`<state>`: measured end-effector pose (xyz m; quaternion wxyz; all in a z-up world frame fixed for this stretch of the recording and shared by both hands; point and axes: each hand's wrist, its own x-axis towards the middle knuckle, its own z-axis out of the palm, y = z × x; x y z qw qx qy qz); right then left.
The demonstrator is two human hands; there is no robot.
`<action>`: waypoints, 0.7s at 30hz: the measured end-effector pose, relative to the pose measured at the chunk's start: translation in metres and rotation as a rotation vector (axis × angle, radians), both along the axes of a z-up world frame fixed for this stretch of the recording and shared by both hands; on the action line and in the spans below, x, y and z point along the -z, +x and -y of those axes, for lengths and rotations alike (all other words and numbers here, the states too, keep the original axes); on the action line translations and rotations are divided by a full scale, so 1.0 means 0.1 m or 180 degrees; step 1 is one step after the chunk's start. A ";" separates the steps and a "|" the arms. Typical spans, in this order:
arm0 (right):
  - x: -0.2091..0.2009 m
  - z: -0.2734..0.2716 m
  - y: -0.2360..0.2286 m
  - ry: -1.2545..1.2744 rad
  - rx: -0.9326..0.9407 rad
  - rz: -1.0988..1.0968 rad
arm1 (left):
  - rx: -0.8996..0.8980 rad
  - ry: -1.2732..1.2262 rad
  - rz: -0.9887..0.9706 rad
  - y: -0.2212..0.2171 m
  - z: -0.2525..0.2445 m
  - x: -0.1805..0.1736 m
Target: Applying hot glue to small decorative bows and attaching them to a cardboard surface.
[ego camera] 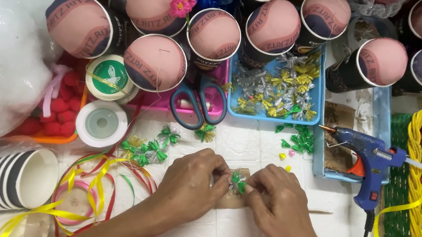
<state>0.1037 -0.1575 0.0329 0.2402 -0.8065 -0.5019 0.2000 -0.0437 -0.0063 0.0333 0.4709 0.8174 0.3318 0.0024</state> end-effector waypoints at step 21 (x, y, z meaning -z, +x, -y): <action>0.12 -0.08 -0.07 0.0201 -0.0208 0.0845 | 0.0090 0.0370 0.0083 -0.01 0.04 0.12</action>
